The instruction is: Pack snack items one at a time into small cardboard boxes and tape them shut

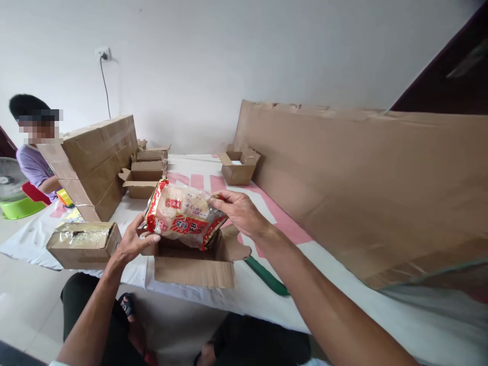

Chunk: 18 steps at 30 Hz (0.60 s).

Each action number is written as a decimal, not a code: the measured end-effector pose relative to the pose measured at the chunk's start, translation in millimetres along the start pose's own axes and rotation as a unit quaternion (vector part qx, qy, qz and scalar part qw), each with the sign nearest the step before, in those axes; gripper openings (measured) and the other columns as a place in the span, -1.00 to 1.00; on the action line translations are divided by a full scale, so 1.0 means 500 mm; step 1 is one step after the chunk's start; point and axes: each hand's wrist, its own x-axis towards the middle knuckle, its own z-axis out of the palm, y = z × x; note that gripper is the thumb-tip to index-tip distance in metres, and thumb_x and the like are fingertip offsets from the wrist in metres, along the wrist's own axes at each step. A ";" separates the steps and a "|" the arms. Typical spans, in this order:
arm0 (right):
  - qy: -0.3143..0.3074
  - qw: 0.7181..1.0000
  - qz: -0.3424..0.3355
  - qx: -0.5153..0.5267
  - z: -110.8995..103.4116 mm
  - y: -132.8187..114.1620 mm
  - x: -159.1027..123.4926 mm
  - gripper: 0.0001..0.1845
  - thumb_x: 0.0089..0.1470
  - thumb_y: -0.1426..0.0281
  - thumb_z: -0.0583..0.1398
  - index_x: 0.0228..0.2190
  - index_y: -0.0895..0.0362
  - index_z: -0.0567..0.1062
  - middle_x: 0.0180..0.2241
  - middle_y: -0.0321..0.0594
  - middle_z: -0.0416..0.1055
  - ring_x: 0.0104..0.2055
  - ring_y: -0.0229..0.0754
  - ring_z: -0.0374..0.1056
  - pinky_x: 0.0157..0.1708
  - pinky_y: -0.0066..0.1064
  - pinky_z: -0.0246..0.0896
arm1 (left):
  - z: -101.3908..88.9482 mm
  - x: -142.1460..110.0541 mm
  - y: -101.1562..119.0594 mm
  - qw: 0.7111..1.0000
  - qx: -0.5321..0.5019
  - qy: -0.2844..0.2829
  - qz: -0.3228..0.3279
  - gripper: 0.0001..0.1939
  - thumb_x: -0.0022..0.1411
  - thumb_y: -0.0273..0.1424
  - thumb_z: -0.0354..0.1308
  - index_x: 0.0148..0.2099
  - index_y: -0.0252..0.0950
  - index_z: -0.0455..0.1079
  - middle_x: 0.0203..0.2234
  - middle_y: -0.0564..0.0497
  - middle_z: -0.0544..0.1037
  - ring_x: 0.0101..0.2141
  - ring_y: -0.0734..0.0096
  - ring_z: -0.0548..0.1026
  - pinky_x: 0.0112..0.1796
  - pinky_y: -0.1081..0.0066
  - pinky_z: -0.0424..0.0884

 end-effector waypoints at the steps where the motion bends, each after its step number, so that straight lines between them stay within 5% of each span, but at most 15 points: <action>1: -0.001 1.000 0.001 0.006 0.003 0.001 0.004 -0.38 -0.18 -0.18 0.55 -0.45 0.09 0.61 -0.48 -0.29 0.50 -0.41 -0.19 0.35 -0.35 -0.33 0.32 | 0.001 0.005 0.005 0.999 -0.028 0.016 -0.001 -0.21 0.07 -0.03 0.62 0.29 -0.18 0.59 0.21 -0.16 0.64 0.17 -0.14 0.61 0.17 0.10 0.54; 9: -0.005 0.999 0.020 0.048 0.018 0.010 0.017 -0.40 -0.24 -0.13 0.58 -0.48 0.09 0.57 -0.47 -0.32 0.48 -0.40 -0.23 0.29 -0.33 -0.34 0.25 | 0.026 0.054 -0.005 0.979 -0.182 0.088 -0.039 -0.36 0.09 0.13 0.57 -0.04 -0.30 0.69 -0.33 -0.06 0.73 -0.41 0.30 0.66 -0.34 0.34 0.63; 18: 0.016 0.999 0.017 0.044 0.006 0.015 0.040 -0.42 -0.26 -0.09 0.59 -0.48 0.10 0.58 -0.50 -0.36 0.46 -0.41 -0.25 0.25 -0.36 -0.37 0.18 | 0.028 0.060 -0.007 0.967 -0.237 0.079 -0.038 -0.44 0.04 0.00 0.66 -0.08 -0.31 0.72 -0.34 -0.08 0.74 -0.39 0.26 0.69 -0.31 0.31 0.69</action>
